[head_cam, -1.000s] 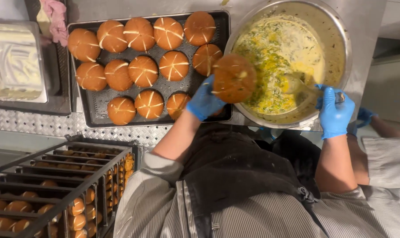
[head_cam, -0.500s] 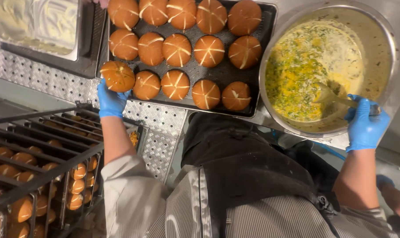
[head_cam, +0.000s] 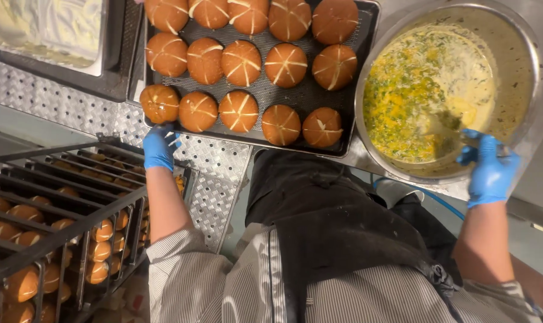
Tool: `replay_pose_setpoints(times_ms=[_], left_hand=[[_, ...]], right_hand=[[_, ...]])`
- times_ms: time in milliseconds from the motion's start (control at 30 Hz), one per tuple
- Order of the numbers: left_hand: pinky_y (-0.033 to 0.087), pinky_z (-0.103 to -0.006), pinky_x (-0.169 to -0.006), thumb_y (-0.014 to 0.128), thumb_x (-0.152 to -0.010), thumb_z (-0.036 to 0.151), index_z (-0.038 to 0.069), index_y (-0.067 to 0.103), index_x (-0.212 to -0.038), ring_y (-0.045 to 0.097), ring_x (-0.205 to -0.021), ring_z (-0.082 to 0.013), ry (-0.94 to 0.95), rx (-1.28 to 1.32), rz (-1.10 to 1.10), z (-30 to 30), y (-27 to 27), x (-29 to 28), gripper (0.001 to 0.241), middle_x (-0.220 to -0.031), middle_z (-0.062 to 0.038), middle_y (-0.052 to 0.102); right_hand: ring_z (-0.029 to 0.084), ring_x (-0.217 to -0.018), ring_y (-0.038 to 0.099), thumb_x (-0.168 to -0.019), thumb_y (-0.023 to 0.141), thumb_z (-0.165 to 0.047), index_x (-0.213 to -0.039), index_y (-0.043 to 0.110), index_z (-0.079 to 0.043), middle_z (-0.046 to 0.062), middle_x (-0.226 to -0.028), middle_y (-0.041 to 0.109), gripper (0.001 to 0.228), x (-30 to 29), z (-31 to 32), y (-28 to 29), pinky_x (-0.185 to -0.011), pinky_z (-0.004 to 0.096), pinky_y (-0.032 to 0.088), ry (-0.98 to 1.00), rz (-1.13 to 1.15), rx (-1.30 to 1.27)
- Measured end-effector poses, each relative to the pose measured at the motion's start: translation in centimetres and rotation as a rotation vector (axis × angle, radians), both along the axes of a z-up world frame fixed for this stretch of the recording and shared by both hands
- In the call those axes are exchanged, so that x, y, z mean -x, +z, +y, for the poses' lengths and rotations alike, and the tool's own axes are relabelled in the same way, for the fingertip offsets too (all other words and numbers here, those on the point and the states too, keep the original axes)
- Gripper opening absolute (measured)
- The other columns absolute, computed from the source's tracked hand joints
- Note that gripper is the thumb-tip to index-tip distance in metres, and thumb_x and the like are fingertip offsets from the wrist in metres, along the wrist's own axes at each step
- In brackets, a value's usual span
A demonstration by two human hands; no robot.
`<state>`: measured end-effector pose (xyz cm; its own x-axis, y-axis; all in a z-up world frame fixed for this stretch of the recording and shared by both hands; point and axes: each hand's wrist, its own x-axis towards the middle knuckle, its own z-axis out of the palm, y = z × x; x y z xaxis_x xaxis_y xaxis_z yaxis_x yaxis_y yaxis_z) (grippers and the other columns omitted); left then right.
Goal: Dipping sliced buns into a glaze mixture and arranging them on a baking tray.
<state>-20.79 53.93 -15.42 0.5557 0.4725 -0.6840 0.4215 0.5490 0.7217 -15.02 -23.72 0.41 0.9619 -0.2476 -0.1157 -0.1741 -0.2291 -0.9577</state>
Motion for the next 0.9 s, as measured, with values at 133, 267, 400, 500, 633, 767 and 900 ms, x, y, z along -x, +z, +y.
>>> replay_pose_setpoints(times_ms=[133,267,400,500,633,767,900], left_hand=[[0.05,-0.0305,-0.058,0.051,-0.095,0.018,0.009,0.061,-0.124,0.071,-0.079,-0.0166,-0.145,-0.194,0.158,-3.2,2.5,-0.3,0.032,-0.105,-0.005,0.073],[0.043,-0.0287,-0.053,0.056,-0.098,0.028,0.012,0.062,-0.118,0.064,-0.07,-0.016,-0.19,-0.027,0.154,-3.2,1.0,-1.7,0.026,-0.097,-0.004,0.071],[0.044,-0.0311,-0.055,0.063,-0.1,0.032,0.015,0.061,-0.12,0.058,-0.071,-0.0168,-0.16,0.021,0.12,-2.8,-2.0,-2.0,0.026,-0.095,-0.005,0.066],[0.051,-0.0362,-0.064,0.063,-0.098,0.031,0.011,0.059,-0.13,0.065,-0.091,-0.023,-0.127,-0.054,0.042,-5.3,-0.3,-3.5,0.037,-0.112,-0.01,0.065],[0.058,-0.0448,-0.087,0.062,-0.095,0.027,0.008,0.051,-0.142,0.064,-0.121,-0.029,-0.047,0.073,-0.163,-7.0,-0.5,-4.6,0.051,-0.138,-0.013,0.06],[0.055,-0.0521,-0.11,0.061,-0.094,0.031,0.007,0.043,-0.153,0.055,-0.142,-0.0342,0.008,0.27,-0.39,-8.6,0.4,-4.6,0.066,-0.155,-0.015,0.052],[0.051,-0.054,-0.115,0.062,-0.087,0.037,0.009,0.042,-0.153,0.053,-0.144,-0.036,0.05,0.258,-0.533,-10.4,2.6,-3.8,0.075,-0.156,-0.014,0.05]], right_hand=[[0.015,-0.068,0.062,-0.119,0.059,-0.017,-0.119,0.068,0.004,0.015,-0.113,0.074,0.023,0.0,1.8,-1.7,-0.06,0.029,0.049,-0.125,0.052,-0.17],[0.014,-0.072,0.062,-0.117,0.055,-0.02,-0.117,0.07,0.005,0.014,-0.109,0.075,0.029,-0.4,3.8,-1.5,-0.064,0.028,0.05,-0.042,0.078,-0.257],[0.014,-0.081,0.063,-0.117,0.054,-0.018,-0.123,0.069,0.007,0.013,-0.112,0.072,0.029,-0.6,2.2,-0.1,-0.076,0.028,0.053,0.105,-0.024,-0.077],[0.013,-0.082,0.063,-0.118,0.054,-0.015,-0.122,0.068,0.005,0.013,-0.119,0.072,0.025,-2.1,0.2,-1.1,-0.075,0.026,0.052,0.058,-0.085,-0.058],[0.012,-0.08,0.062,-0.118,0.057,-0.016,-0.133,0.071,0.002,0.014,-0.106,0.068,0.027,-2.6,0.1,-3.7,-0.073,0.025,0.051,-0.014,-0.008,0.028],[0.012,-0.079,0.063,-0.116,0.059,-0.019,-0.115,0.068,0.004,0.012,-0.121,0.074,0.024,-1.9,2.4,-4.3,-0.069,0.026,0.053,0.018,-0.082,-0.197],[0.014,-0.066,0.06,-0.114,0.057,-0.022,-0.117,0.072,0.004,0.009,-0.092,0.07,0.031,-1.7,3.6,-2.6,-0.061,0.026,0.049,-0.039,0.135,-0.358]])
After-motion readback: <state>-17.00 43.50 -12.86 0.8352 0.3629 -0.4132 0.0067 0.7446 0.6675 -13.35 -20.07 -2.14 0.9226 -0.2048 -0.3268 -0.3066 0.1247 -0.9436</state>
